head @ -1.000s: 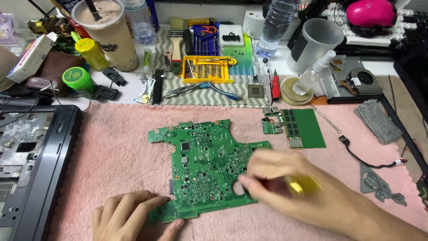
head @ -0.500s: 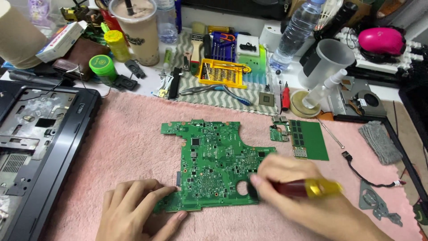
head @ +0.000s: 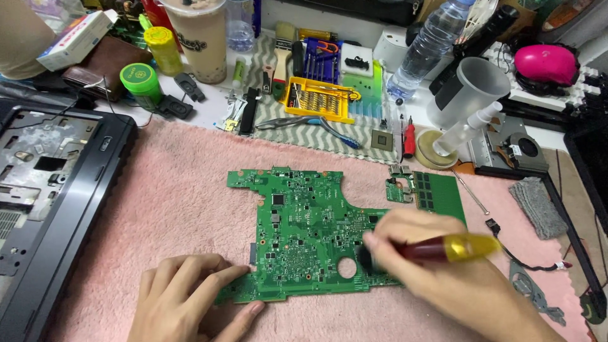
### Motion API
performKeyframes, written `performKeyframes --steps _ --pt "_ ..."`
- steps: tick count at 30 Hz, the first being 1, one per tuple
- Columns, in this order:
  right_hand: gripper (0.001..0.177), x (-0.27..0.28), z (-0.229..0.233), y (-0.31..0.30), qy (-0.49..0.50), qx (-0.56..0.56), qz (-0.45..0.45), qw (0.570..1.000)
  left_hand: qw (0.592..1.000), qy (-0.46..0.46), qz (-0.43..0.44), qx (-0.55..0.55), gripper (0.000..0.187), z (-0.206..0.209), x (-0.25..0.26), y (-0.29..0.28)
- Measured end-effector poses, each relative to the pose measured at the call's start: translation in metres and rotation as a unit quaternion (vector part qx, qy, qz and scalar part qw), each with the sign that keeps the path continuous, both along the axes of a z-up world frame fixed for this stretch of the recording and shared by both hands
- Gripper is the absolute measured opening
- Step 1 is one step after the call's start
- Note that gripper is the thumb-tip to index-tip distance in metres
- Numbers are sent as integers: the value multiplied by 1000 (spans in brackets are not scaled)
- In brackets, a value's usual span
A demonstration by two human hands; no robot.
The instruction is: The person uses a brush to clean a green circuit board placed on a pink towel. They hold the board with one hand while sweeping the brush across its surface to remove dust or debris.
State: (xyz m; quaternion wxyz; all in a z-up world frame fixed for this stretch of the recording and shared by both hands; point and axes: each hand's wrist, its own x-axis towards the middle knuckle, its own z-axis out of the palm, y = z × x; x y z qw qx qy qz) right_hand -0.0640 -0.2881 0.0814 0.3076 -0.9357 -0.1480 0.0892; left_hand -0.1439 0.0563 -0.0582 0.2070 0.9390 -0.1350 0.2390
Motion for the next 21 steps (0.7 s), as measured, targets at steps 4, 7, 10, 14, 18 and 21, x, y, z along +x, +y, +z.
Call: performKeyframes --steps 4,7,10,14,18,21 --pt "39 7 -2 -7 -17 21 75 997 1000 -18 11 5 55 -4 1 -1" --pt "39 12 4 -8 47 -35 35 998 1000 -18 12 4 53 -3 0 -3" --pt "36 17 5 -5 62 4 -46 997 999 -19 27 4 52 -1 0 -6" --pt "40 25 2 0 -24 14 29 999 999 -23 40 8 51 0 0 -9" --pt "45 39 -5 -10 26 -54 27 998 998 -32 43 24 52 -6 1 -6" --pt "40 42 0 6 -29 -26 -15 999 998 -37 49 10 49 0 1 -11"
